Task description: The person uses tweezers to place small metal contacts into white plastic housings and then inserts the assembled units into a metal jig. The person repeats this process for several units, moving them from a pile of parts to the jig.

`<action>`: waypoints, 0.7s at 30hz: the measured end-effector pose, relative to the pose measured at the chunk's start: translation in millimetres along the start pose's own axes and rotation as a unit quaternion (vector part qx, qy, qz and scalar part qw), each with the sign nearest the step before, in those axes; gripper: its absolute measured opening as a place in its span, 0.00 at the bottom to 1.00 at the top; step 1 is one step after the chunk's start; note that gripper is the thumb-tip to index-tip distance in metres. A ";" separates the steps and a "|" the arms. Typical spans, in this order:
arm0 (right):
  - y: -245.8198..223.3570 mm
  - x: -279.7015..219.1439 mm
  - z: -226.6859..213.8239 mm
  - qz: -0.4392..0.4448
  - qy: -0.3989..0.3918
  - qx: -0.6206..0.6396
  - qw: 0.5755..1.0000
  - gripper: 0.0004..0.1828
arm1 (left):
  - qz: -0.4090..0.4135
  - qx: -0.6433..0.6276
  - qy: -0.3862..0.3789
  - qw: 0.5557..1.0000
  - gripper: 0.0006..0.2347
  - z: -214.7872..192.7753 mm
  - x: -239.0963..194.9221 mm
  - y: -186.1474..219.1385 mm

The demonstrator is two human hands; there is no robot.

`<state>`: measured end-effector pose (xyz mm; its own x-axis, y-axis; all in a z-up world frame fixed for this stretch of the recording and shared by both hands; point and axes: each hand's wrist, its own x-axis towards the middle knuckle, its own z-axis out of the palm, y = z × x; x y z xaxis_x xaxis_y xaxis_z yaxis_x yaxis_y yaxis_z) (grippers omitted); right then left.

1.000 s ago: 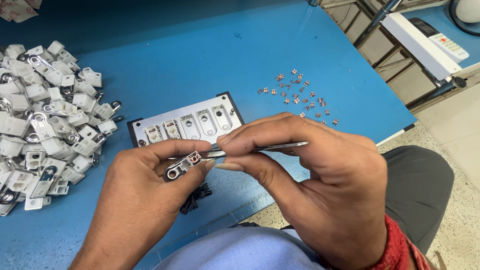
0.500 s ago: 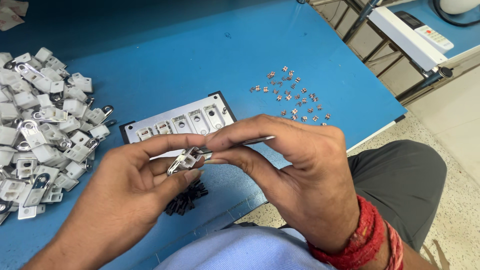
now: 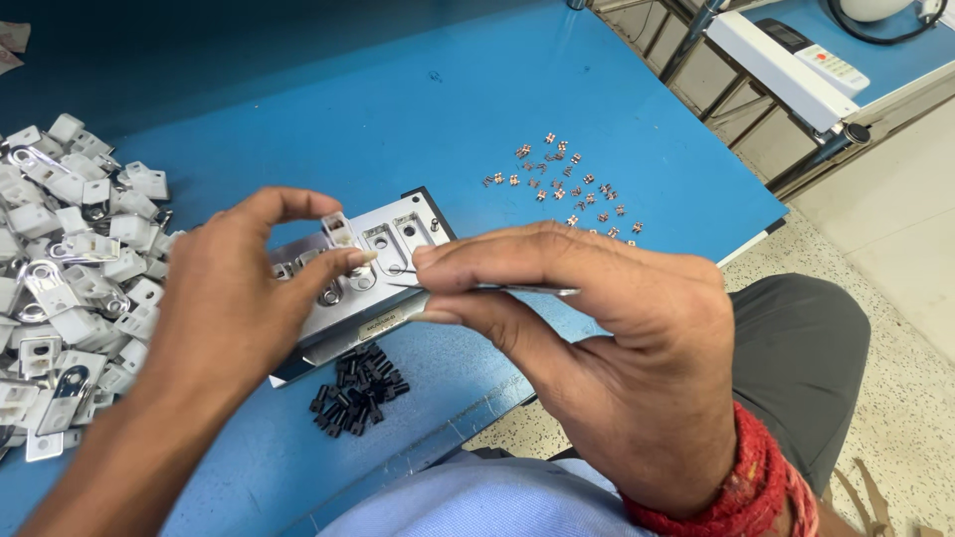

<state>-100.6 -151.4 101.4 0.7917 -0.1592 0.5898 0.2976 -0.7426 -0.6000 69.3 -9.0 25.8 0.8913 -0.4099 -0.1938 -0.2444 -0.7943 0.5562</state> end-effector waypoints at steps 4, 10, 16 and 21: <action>2.0 -3.5 -1.2 0.020 0.008 0.004 1.000 0.10 | 0.274 0.078 0.170 0.943 0.17 19.6 8.0 -14.0; 6.8 -9.4 -1.3 0.051 0.022 -0.006 0.998 0.10 | 0.223 -0.001 0.216 0.951 0.15 15.2 -15.7 -42.7; 10.5 -11.9 4.0 0.083 0.015 -0.010 0.996 0.10 | 0.018 0.006 0.172 0.985 0.08 22.0 -65.9 -67.4; 15.1 -13.2 6.6 0.088 -0.002 0.007 0.996 0.09 | 0.010 -0.016 0.062 0.998 0.11 47.4 -80.0 -69.5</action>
<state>-103.0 -156.2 81.0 0.8349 -0.2837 0.4717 0.1602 -0.6945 -0.7014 -3.1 57.8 -35.6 0.9273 -0.3650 -0.0826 -0.2516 -0.7714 0.5845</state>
